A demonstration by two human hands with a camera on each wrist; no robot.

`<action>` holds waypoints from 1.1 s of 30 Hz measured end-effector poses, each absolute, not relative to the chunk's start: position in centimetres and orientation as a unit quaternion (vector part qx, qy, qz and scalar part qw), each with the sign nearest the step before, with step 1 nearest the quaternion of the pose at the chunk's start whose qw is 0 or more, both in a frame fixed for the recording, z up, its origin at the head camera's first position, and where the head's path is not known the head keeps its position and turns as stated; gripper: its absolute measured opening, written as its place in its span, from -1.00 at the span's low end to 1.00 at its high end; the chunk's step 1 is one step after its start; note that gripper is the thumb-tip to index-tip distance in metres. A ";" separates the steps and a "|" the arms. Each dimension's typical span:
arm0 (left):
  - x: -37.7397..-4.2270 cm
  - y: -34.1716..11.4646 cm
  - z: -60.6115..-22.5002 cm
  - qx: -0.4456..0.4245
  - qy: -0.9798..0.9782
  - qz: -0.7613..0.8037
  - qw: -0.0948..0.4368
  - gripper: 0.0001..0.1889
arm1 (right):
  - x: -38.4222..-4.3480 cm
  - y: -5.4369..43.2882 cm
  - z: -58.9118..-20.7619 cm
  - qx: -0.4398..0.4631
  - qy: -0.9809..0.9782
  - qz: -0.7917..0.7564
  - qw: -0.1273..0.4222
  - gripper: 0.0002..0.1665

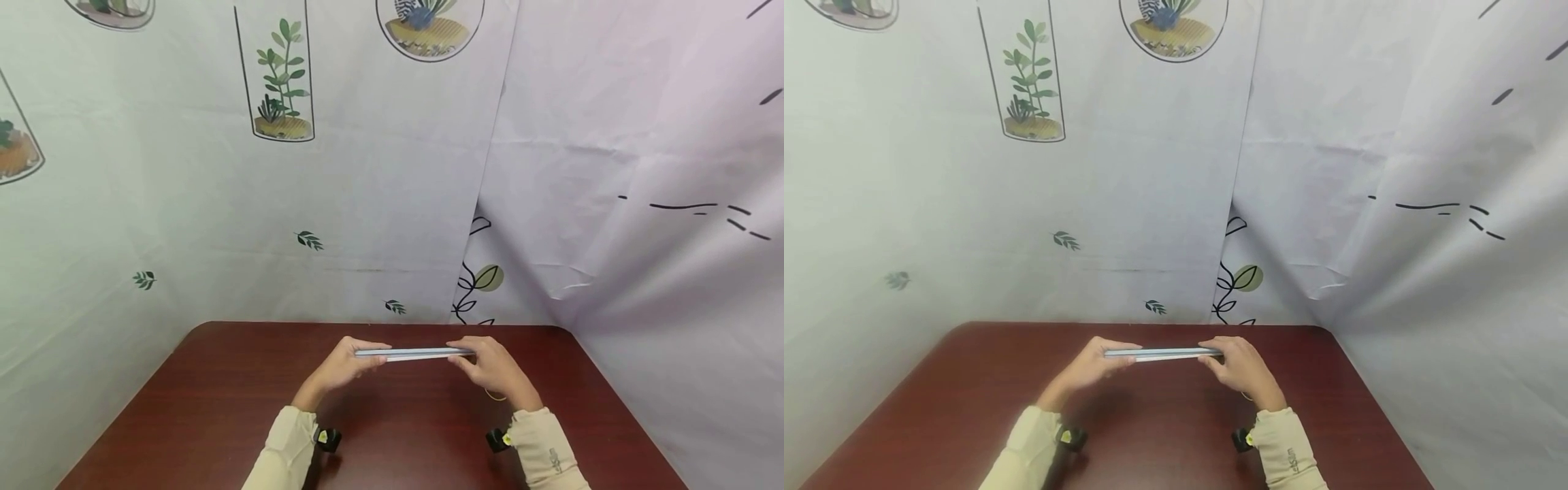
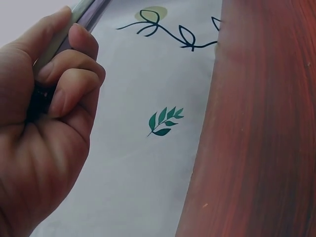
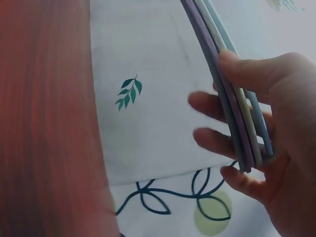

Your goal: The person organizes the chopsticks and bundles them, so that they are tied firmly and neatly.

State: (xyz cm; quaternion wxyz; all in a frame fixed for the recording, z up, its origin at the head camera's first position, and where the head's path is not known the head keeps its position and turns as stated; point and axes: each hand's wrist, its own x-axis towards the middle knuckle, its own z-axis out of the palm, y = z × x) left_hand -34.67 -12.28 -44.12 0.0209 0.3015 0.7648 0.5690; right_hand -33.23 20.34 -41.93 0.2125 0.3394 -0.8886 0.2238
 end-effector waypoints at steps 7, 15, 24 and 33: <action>-34.6 -12.6 -44.0 0.300 0.747 0.593 0.026 -0.71 | -32.5 18.3 -41.9 0.306 -0.884 0.011 0.354 -0.56; -34.7 -13.0 -43.8 0.327 0.715 0.618 0.020 -0.70 | -32.5 15.7 -43.0 0.293 -0.842 0.000 0.453 -0.33; -34.2 -12.7 -42.9 0.313 0.724 0.613 0.047 -0.70 | -33.1 15.7 -43.5 0.284 -0.810 0.001 0.513 -0.37; -32.4 -11.8 -41.0 0.311 0.889 0.302 -0.147 -0.71 | -33.6 16.4 -43.8 0.292 -0.799 0.007 0.526 -0.40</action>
